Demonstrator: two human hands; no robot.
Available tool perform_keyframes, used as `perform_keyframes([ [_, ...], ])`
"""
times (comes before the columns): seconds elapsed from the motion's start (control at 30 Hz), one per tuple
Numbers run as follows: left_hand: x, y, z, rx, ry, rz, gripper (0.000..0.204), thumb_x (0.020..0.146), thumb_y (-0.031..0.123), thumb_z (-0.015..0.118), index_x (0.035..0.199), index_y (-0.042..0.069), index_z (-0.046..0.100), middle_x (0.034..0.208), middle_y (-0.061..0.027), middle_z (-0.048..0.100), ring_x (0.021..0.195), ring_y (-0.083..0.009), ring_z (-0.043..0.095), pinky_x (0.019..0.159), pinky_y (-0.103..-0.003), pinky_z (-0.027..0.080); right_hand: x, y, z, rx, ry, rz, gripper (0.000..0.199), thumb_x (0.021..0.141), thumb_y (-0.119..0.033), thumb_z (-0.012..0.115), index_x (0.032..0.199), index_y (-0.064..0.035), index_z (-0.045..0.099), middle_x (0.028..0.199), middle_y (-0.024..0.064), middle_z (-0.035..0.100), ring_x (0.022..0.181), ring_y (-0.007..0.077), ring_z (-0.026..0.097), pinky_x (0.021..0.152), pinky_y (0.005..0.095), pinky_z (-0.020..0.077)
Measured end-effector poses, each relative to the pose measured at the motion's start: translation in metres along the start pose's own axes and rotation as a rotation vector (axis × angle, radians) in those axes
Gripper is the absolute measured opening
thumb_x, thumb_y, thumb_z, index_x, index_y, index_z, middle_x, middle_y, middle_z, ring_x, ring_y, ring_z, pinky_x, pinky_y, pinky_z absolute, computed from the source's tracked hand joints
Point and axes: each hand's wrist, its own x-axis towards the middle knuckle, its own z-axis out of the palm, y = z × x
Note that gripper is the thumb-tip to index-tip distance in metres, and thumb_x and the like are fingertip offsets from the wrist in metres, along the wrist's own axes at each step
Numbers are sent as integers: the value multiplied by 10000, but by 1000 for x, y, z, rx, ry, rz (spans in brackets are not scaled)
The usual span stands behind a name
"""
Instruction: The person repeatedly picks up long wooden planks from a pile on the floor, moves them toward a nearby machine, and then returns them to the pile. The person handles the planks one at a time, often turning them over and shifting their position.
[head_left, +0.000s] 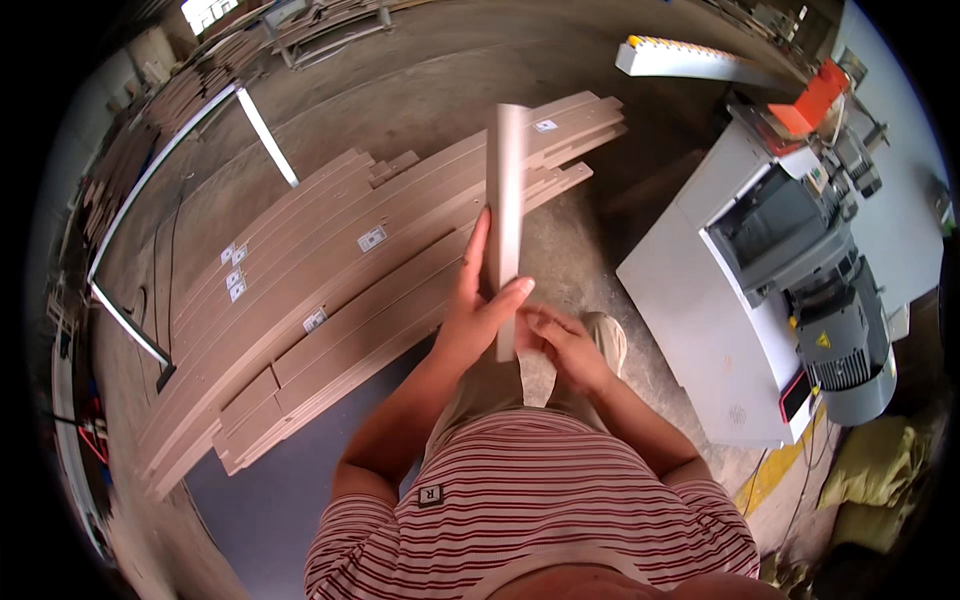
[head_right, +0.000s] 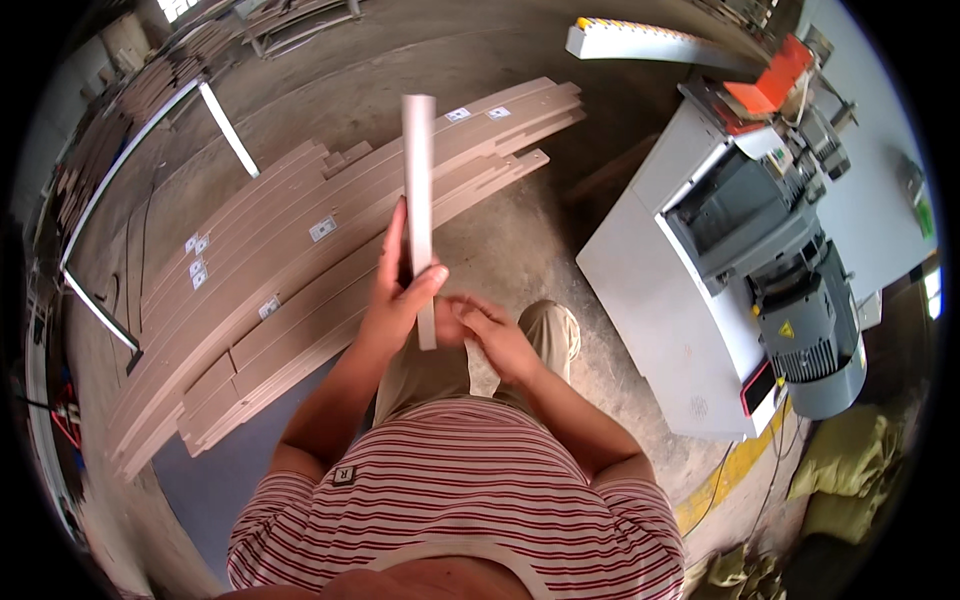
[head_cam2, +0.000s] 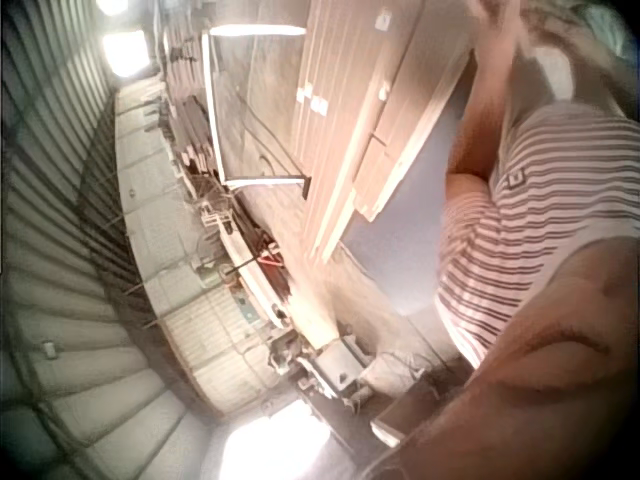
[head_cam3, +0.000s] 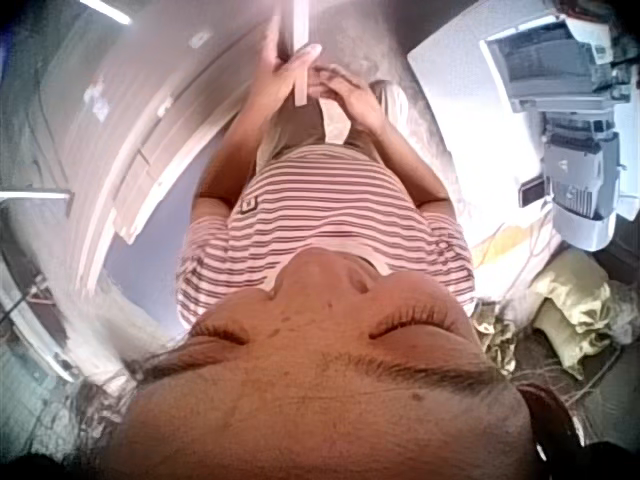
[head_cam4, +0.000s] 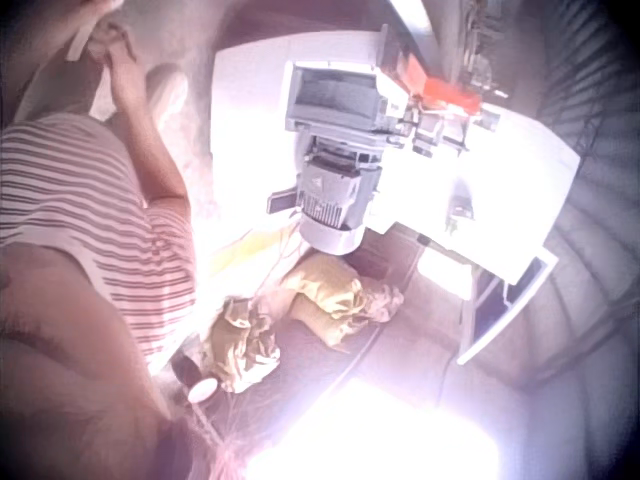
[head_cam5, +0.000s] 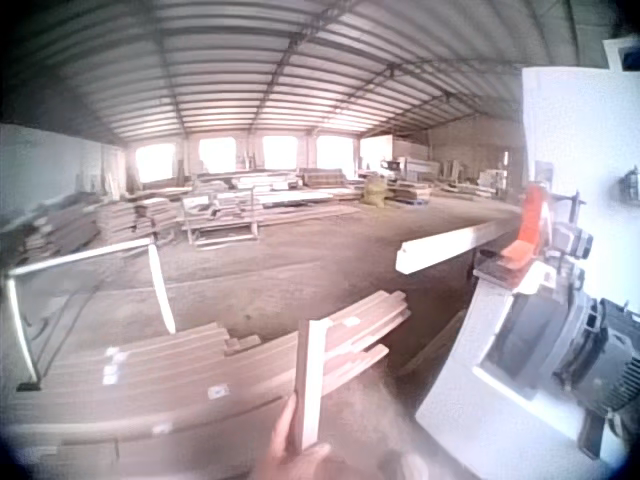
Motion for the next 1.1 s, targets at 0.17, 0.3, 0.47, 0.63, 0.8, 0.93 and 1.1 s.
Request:
perform_keyframes([
  [0.17,-14,4,3,811,76,340,833,709,155,826,1459,147,462,969,-76,581,824,-201,608,717,-352,527,3,-53,17,-342,212,-331,211,996,-187,590,1096,-2,618,1002,26,659,955,88,615,921,263,482],
  [0.3,-19,16,11,1067,72,321,822,695,183,843,1438,157,494,930,-57,576,764,-206,610,630,-344,526,8,-51,8,-331,212,-345,178,986,-159,594,978,17,619,876,29,657,856,86,640,836,260,522],
  [0.47,-19,10,8,1131,56,375,840,711,256,833,1464,211,462,874,-49,537,746,-217,591,558,-352,522,6,-50,4,-275,223,-312,148,957,-93,566,940,46,613,852,52,660,847,114,672,788,272,549],
  [0.63,-15,6,12,1089,36,378,848,701,256,841,1460,188,468,858,-47,538,739,-214,588,557,-348,517,6,-54,-3,-293,212,-283,155,966,-85,536,912,50,589,873,63,643,845,143,678,792,280,559],
  [0.8,-14,-4,9,1024,-15,331,845,702,232,843,1458,184,469,919,-61,567,769,-223,614,619,-357,530,11,-43,-17,-269,221,-215,163,973,-60,491,983,60,601,899,90,668,807,157,684,762,272,564],
  [0.93,-21,-29,-23,1222,-130,25,830,718,301,825,1456,183,465,1030,-95,613,856,-265,651,698,-378,553,16,-11,-59,-261,266,-38,233,986,-90,473,1100,59,611,912,118,699,757,158,686,697,262,559],
  [1.1,-48,-101,-131,1445,58,-244,770,738,432,778,1388,116,511,1203,-149,607,1014,-330,630,813,-432,545,3,56,-123,-977,469,-131,255,903,-145,615,1113,-2,620,897,162,715,802,247,712,743,333,558],
])
